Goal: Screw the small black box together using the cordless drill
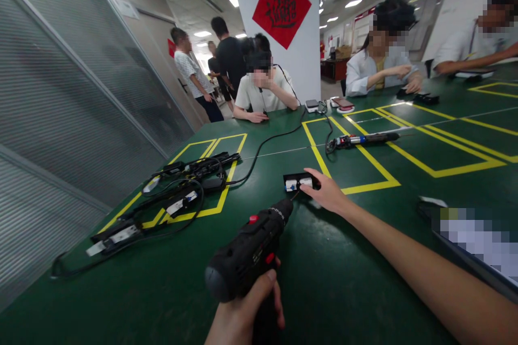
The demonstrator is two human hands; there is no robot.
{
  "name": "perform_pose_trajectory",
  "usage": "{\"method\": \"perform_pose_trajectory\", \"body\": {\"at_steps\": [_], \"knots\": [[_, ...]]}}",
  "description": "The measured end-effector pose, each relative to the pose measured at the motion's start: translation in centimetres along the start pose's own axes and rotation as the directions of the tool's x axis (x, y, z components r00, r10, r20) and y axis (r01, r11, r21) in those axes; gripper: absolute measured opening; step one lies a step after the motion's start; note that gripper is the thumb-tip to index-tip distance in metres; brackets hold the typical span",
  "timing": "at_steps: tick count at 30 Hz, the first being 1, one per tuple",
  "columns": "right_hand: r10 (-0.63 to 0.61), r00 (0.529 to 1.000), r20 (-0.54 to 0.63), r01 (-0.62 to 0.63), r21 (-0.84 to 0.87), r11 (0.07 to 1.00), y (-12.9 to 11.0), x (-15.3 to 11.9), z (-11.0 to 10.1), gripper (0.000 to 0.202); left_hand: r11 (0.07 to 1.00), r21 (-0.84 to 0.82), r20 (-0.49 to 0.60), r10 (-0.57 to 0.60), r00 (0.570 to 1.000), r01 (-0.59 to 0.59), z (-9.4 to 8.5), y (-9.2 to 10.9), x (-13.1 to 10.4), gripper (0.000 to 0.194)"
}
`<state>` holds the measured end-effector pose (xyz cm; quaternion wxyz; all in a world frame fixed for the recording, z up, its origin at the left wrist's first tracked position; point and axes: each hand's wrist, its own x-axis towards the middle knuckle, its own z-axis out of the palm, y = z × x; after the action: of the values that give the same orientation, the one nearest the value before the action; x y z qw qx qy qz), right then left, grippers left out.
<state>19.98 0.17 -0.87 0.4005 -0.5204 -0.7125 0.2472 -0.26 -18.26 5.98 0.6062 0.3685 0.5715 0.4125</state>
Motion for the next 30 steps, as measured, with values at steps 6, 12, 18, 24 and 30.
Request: {"method": "perform_pose_trajectory", "body": {"at_steps": [6, 12, 18, 24, 30], "knots": [[-0.002, 1.0, 0.0, 0.002, 0.001, 1.0, 0.14, 0.0, 0.02, 0.054, 1.0, -0.018, -0.01, -0.016, 1.0, 0.016, 0.02, 0.02, -0.01, 0.042], [0.003, 1.0, 0.002, -0.003, -0.005, 1.0, 0.32, 0.07, 0.1, 0.055, 1.0, -0.016, -0.018, -0.024, 1.0, 0.024, -0.05, -0.02, 0.02, 0.047], [0.001, 1.0, 0.008, -0.001, -0.01, 1.0, 0.02, -0.04, -0.14, 0.054, 1.0, -0.023, -0.014, -0.014, 1.0, 0.014, -0.08, -0.05, 0.0, 0.045], [0.007, 1.0, 0.004, -0.007, -0.015, 1.0, -0.08, -0.03, -0.1, 0.054, 0.999, -0.032, 0.001, -0.013, 1.0, 0.013, -0.13, -0.1, 0.01, 0.04], [0.006, 1.0, -0.004, -0.006, -0.01, 1.0, -0.29, 0.01, -0.05, 0.052, 1.0, 0.006, 0.002, 0.018, 1.0, -0.018, -0.16, -0.2, 0.13, 0.042]]}}
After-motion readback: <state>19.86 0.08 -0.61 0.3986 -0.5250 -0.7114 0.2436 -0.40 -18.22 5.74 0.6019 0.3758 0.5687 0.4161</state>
